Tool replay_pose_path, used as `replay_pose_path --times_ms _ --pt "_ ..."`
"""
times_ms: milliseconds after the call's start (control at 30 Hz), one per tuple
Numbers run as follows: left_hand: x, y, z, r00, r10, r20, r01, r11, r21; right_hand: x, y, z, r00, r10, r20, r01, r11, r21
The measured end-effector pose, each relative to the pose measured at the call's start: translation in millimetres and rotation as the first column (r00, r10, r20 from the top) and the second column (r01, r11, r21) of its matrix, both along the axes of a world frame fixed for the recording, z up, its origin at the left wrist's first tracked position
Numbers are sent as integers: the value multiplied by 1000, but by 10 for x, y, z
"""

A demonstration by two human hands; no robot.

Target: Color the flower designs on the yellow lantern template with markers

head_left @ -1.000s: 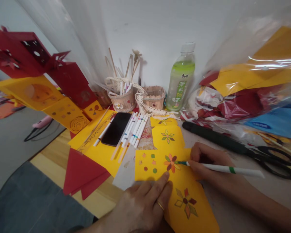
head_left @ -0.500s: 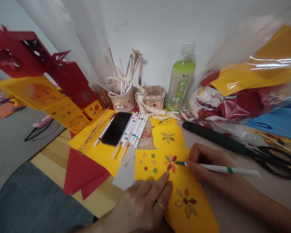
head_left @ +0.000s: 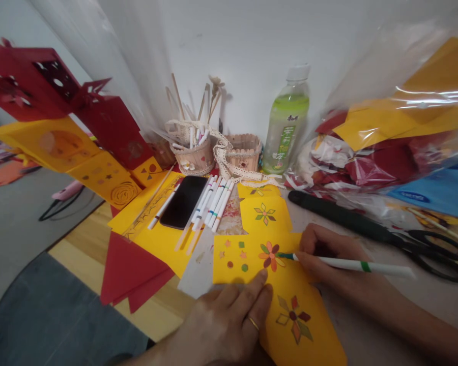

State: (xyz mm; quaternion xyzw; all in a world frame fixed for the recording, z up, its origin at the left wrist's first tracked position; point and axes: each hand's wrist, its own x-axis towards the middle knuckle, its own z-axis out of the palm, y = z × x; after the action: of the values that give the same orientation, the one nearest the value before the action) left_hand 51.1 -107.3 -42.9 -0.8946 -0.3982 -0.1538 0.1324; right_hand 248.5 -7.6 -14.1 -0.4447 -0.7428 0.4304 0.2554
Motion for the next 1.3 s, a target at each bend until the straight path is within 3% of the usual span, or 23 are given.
replay_pose_path --times_ms 833,1300 --pt "2 17 13 1000 -7 20 7 1000 17 20 -9 -25 999 49 1 -49 998 34" --pt "-10 8 1 1000 -6 13 6 1000 29 30 -4 -28 999 -9 -38 10 1000 11"
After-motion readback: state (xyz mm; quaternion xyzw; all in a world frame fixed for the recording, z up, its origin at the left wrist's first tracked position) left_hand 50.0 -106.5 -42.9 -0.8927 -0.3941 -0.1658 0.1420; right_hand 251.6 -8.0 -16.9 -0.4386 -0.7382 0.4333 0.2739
